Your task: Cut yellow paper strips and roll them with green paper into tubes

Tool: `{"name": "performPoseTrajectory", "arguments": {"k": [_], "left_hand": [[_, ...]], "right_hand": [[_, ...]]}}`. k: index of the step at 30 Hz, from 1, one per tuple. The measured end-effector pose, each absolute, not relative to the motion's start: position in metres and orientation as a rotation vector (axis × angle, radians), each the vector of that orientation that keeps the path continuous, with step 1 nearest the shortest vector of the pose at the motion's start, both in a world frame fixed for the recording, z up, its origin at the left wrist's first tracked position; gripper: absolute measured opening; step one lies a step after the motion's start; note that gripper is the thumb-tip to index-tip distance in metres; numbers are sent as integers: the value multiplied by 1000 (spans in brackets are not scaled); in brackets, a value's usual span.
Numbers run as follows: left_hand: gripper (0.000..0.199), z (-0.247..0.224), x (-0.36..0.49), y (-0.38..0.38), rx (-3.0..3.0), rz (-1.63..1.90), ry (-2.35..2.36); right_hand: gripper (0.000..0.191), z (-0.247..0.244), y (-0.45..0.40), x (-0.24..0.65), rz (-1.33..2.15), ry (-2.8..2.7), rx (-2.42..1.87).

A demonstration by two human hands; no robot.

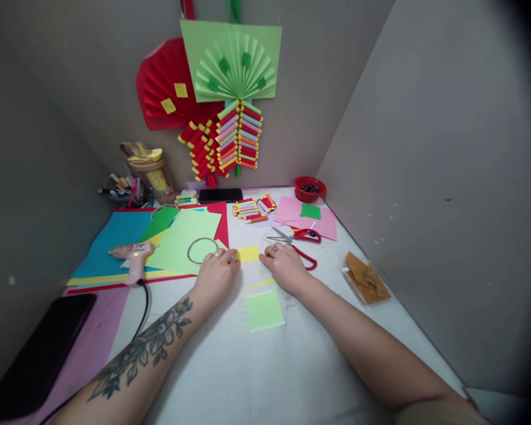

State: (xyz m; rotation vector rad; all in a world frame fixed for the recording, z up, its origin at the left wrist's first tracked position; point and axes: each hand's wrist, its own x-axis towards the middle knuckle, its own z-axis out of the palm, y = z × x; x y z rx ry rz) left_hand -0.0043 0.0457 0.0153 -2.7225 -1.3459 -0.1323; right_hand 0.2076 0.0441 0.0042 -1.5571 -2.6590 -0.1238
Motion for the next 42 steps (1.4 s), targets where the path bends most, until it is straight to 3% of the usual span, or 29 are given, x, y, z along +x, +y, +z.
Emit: {"name": "performPoseTrajectory", "arguments": {"k": [6,13,19,28,33,42], "left_hand": [[24,14,-2,48,-2754,-227,-1364],[29,-1,-6,57,-2725,-564,-1467],[25,1,-1,60,-2703,-765,-1567],[19,10,-5,66,-2745,-713,-1659],[22,7,0,70,-2842,-549,-1533],[28,-4,0,73,-2969,-503,-1293]], "right_hand": [[30,1,42,206,-28,-2527,-1632],[26,12,35,251,-124,-1890,-2089],[22,3,41,268,8,-1981,-2198],[19,16,38,270,77,-1824,-2095],[14,24,18,266,245,-2106,-1952],[13,17,15,264,147,-2279,-2021]]}}
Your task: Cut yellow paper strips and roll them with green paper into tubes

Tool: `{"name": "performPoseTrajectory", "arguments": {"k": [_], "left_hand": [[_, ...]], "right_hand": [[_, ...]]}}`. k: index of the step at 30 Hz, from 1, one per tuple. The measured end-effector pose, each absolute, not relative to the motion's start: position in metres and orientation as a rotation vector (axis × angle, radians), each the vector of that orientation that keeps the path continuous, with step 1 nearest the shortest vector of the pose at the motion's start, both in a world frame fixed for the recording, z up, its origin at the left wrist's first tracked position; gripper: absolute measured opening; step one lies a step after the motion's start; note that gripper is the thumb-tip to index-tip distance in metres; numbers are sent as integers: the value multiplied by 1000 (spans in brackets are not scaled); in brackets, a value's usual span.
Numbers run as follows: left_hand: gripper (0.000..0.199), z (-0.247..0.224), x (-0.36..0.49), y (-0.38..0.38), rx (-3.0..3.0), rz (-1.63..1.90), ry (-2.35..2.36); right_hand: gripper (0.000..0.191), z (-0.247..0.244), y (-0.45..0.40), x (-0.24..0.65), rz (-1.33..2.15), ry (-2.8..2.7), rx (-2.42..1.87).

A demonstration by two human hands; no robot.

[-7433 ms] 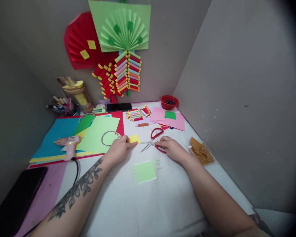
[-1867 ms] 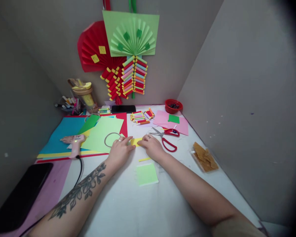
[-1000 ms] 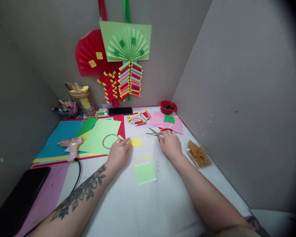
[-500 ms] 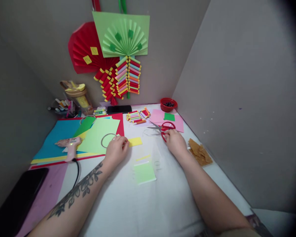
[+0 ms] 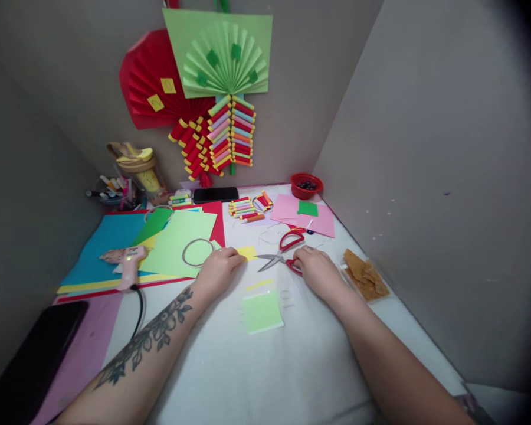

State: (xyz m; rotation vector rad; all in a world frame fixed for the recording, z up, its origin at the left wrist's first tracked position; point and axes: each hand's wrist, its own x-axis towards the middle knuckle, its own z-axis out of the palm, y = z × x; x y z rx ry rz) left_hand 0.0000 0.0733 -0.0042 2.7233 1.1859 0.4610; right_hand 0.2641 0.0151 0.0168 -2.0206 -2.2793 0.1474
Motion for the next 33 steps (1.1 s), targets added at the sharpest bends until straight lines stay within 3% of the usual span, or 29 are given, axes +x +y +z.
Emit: {"name": "performPoseTrajectory", "arguments": {"k": [14,33], "left_hand": [[24,1,3,69,2459,502,1426],[35,-2,-2,70,2599,295,1247]], "right_hand": [[23,6,25,268,234,-2316,-1853],[26,3,24,272,368,-2317,-1698]]}}
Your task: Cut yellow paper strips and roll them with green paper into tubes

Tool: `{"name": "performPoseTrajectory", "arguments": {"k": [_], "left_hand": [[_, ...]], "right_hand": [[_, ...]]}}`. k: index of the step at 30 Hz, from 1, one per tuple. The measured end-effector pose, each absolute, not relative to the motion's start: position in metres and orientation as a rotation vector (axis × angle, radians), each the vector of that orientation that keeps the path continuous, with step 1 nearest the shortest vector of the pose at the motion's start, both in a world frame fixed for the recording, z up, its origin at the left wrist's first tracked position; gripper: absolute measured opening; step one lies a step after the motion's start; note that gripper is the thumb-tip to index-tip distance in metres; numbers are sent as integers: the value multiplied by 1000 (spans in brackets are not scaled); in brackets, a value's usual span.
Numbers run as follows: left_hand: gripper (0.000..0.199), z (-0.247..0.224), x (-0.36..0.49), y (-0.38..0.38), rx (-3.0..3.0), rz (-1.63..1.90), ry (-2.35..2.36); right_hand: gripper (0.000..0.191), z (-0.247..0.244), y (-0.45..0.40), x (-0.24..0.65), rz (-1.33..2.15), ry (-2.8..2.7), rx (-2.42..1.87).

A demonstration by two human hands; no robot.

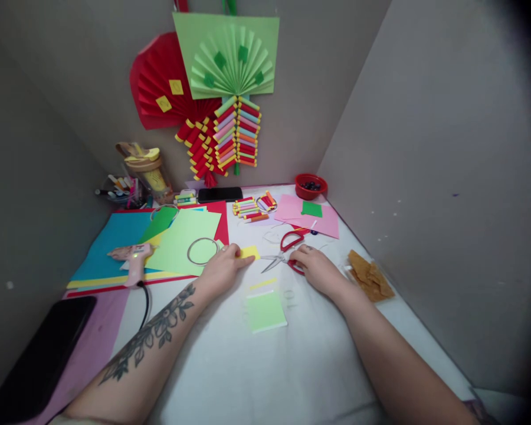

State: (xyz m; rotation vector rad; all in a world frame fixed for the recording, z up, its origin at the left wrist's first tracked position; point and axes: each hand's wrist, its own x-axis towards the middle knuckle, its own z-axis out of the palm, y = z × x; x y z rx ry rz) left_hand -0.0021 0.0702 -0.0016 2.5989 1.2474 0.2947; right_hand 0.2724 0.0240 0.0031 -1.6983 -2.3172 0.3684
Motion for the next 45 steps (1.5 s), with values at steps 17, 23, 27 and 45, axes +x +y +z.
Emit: {"name": "performPoseTrajectory", "arguments": {"k": [17,23,27,45], "left_hand": [[36,-1,-2,67,2647,275,1226],[36,-2,-2,68,2623,270,1247],[37,-2,0,68,2615,254,1249],[30,20,18,55,2323,134,1721]], "right_hand": [[23,5,20,273,426,-2315,-1642],[23,5,21,274,411,-2329,-1647],[24,5,21,274,436,-2324,-1629],[23,-1,31,280,363,-2085,-1652]]}}
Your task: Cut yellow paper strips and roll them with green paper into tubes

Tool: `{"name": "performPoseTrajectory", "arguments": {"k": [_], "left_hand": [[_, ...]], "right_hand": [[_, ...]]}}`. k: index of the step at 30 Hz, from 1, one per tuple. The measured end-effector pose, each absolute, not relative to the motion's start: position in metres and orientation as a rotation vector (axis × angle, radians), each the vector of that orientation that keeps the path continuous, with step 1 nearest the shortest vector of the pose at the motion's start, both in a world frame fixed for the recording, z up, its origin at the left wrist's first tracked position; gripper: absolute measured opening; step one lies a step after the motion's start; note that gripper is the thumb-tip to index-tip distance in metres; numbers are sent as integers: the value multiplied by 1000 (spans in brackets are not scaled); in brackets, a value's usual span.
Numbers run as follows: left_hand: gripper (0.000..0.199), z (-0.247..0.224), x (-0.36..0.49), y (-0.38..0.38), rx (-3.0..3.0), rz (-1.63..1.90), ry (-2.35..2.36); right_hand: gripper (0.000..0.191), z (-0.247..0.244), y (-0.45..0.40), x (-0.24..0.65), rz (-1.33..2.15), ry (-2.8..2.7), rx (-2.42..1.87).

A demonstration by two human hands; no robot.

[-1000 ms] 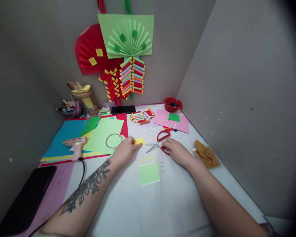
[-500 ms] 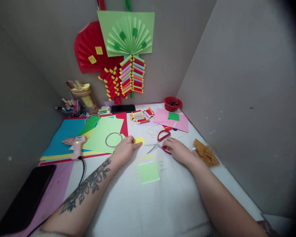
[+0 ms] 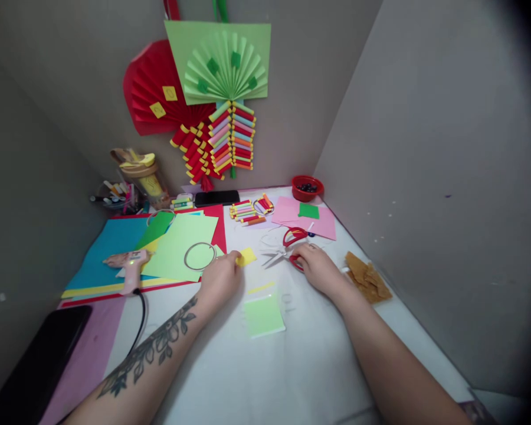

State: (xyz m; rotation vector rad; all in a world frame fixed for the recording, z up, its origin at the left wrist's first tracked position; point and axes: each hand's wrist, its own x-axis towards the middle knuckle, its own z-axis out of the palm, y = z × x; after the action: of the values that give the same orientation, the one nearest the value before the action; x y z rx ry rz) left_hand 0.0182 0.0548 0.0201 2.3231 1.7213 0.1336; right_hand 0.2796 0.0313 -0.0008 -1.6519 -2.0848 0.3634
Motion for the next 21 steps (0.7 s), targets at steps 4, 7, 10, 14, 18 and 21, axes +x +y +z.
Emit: {"name": "performPoseTrajectory", "arguments": {"k": [4,7,10,14,18,21], "left_hand": [[28,24,26,52,2244,159,1816],[26,23,24,54,2250,196,1806],[24,22,20,57,2203,185,1778],[21,22,19,57,2194,192,1759],[19,24,19,56,2254,233,1739],[20,23,19,55,2322,234,1704]], "right_hand": [[22,0,35,273,302,-2110,-1735],[20,-1,37,270,272,-2142,-1798],[21,-1,38,269,277,-2175,-1788],[21,-1,39,271,239,-2188,-1804],[19,-2,40,274,200,-2123,-1856],[20,-3,41,274,208,-2152,-1812]]}}
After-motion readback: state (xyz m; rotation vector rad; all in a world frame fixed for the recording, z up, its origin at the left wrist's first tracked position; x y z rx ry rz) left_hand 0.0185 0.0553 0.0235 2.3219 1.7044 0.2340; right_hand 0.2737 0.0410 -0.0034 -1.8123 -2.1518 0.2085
